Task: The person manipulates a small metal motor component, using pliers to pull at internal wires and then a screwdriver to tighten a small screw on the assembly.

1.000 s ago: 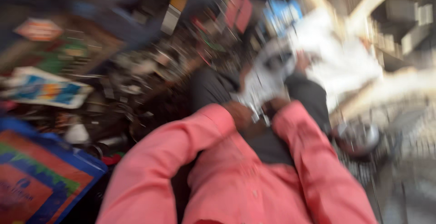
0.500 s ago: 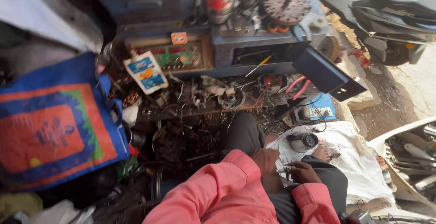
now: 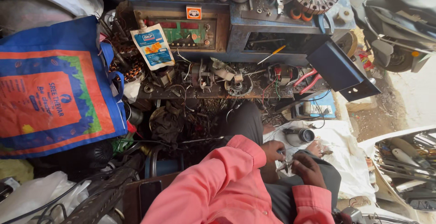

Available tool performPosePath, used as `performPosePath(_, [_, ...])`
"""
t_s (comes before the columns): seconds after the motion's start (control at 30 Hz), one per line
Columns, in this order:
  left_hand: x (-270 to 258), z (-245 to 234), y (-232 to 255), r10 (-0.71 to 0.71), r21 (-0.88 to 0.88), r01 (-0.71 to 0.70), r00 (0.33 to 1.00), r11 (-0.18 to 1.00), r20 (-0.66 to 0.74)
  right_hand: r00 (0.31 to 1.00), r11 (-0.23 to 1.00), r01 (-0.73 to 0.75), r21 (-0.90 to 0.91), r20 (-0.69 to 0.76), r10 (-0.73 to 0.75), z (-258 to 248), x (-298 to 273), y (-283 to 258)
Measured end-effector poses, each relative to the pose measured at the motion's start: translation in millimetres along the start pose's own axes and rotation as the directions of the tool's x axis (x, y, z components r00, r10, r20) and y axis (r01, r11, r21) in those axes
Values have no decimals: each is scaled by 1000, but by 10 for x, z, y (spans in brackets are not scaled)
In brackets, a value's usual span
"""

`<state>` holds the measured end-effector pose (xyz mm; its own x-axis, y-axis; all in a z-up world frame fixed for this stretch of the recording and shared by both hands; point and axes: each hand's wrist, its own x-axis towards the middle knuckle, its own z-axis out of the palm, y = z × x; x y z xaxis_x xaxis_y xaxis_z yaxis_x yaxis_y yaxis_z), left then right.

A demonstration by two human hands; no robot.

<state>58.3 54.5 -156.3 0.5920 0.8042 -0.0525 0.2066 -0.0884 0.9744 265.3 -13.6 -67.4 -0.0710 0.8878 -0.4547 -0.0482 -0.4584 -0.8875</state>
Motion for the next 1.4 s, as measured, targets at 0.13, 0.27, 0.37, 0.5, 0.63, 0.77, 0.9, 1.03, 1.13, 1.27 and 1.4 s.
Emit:
performPosePath(0.13, [30,-13,-30,-195,-331,127,964,935,-182,975,988,-151,30,-160,153,122,-42,-82])
performPosePath(0.27, [44,-45,-21,-280,-328,252,959,911,-40,993,957,-62,282,-80,87,111,32,121])
performPosePath(0.37, [14,78,37,-259,-224,254,966,941,9,996,882,-55,467,-37,82,20,93,239])
performPosePath(0.5, [-115,290,93,-402,-425,366,916,828,6,892,647,-310,697,-21,451,114,183,285])
performPosePath(0.63, [-94,199,127,-458,-425,419,889,802,13,929,774,-223,593,-110,352,241,154,240])
performPosePath(0.77, [-203,325,226,-393,-285,321,886,903,-248,944,809,-199,553,-113,310,251,106,186])
performPosePath(0.9, [-284,225,448,-204,-197,143,921,970,-332,919,832,-224,507,-173,353,341,148,214])
performPosePath(1.03, [-453,-20,935,-152,-177,111,958,978,-243,891,851,-354,388,-137,433,402,180,242])
performPosePath(1.13, [-518,-224,1195,-413,-289,388,910,875,-29,876,852,-426,304,-98,472,418,193,271])
performPosePath(1.27, [-566,-305,1165,-255,-289,238,967,927,-24,858,842,-476,253,-76,508,403,210,254])
performPosePath(1.4, [-731,-311,1059,-228,-109,218,970,970,-84,900,901,-432,-40,-88,427,347,198,259])
